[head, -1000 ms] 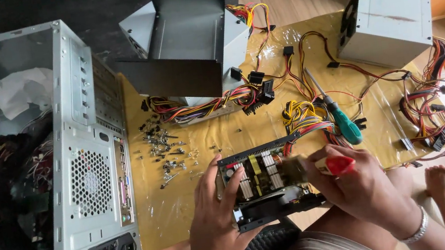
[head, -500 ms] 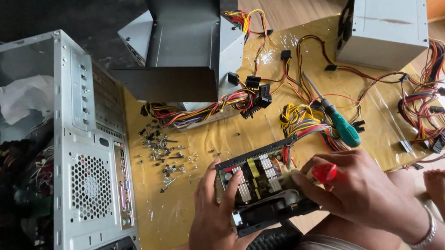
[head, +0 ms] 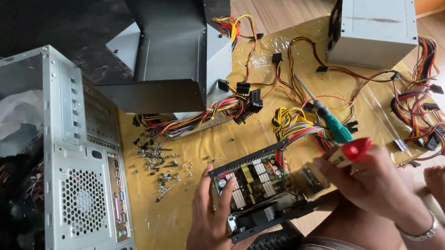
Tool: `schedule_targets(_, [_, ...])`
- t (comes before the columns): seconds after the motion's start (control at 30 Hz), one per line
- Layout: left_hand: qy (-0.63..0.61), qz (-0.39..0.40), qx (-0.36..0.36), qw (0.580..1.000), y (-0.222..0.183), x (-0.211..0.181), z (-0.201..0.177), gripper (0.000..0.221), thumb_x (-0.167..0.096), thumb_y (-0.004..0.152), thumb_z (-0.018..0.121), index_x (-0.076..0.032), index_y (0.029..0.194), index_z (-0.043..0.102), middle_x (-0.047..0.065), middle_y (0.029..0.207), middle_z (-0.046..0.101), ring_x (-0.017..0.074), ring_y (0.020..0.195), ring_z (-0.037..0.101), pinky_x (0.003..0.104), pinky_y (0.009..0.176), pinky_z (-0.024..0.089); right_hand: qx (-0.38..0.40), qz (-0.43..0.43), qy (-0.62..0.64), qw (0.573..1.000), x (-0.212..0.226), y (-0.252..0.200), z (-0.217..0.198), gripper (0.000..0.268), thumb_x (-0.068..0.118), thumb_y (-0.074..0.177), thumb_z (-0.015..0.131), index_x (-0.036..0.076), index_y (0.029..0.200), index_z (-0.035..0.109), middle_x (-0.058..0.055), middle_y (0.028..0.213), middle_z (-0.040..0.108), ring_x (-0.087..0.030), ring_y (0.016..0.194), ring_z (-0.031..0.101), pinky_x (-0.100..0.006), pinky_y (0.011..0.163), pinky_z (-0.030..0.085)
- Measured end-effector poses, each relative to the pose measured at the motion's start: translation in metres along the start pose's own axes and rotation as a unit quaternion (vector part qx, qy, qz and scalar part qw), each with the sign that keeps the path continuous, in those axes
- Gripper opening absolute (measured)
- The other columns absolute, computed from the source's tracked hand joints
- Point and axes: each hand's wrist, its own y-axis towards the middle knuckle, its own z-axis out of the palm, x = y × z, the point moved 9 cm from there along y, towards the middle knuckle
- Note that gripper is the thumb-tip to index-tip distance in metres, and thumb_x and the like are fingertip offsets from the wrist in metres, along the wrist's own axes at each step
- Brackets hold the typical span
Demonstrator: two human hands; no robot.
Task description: Assembling and cleaning a computer power supply unit using a screwdriver and a brush
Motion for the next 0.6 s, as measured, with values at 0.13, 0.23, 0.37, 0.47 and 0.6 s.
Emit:
schedule_targets(0.13, [-0.007, 0.045, -0.020, 0.999, 0.004, -0.011, -0.005, 0.103, -0.053, 0.083, 0.085, -0.016, 0.160, 0.026, 0.033, 0.166, 0.018, 0.0519, 0.151, 0.031, 0.052, 0.098, 0.057, -0.095, 0.079, -0.081, 0.989, -0.005, -0.007, -0.013, 0.020, 0.030, 0.099, 0.063, 0.015, 0.096, 0.076, 0.003, 0.083, 0.076, -0.011, 0.069, 0.071, -0.028, 0.061, 0.051])
schedule_targets(0.23, [-0.014, 0.025, -0.025, 0.999, 0.009, -0.008, -0.006, 0.099, -0.054, 0.080, 0.085, -0.014, 0.155, 0.035, 0.031, 0.165, 0.019, 0.0505, 0.150, 0.033, 0.053, 0.088, 0.063, -0.041, 0.060, 0.077, 0.994, -0.011, -0.002, 0.002, 0.019, 0.020, 0.094, 0.068, 0.010, 0.078, 0.068, 0.006, 0.059, 0.058, -0.005, 0.049, 0.047, -0.024, 0.044, 0.037])
schedule_targets(0.37, [-0.024, 0.025, -0.020, 0.999, 0.004, -0.011, -0.008, 0.093, -0.051, 0.084, 0.082, -0.013, 0.155, 0.035, 0.032, 0.164, 0.021, 0.0509, 0.151, 0.033, 0.053, 0.091, 0.060, -0.043, 0.044, 0.051, 0.997, -0.014, -0.009, 0.007, 0.018, 0.019, 0.095, 0.064, 0.009, 0.081, 0.068, 0.003, 0.059, 0.058, -0.008, 0.047, 0.051, -0.026, 0.045, 0.037])
schedule_targets(0.47, [-0.016, 0.028, -0.021, 0.999, 0.006, -0.009, -0.006, 0.093, -0.053, 0.084, 0.081, -0.014, 0.156, 0.035, 0.030, 0.165, 0.021, 0.0500, 0.151, 0.032, 0.053, 0.095, 0.058, -0.013, 0.028, 0.048, 0.998, -0.007, -0.005, -0.001, 0.022, 0.020, 0.093, 0.066, 0.011, 0.074, 0.060, 0.001, 0.061, 0.058, -0.011, 0.047, 0.051, -0.028, 0.046, 0.039])
schedule_targets(0.6, [0.000, 0.024, -0.018, 1.000, 0.004, -0.007, -0.002, 0.094, -0.054, 0.085, 0.080, -0.017, 0.157, 0.032, 0.031, 0.165, 0.021, 0.0511, 0.151, 0.032, 0.055, 0.093, 0.057, -0.029, -0.014, -0.004, 0.999, 0.011, -0.006, -0.006, 0.014, 0.025, 0.093, 0.065, 0.012, 0.098, 0.069, 0.002, 0.078, 0.070, -0.014, 0.055, 0.062, -0.027, 0.050, 0.046])
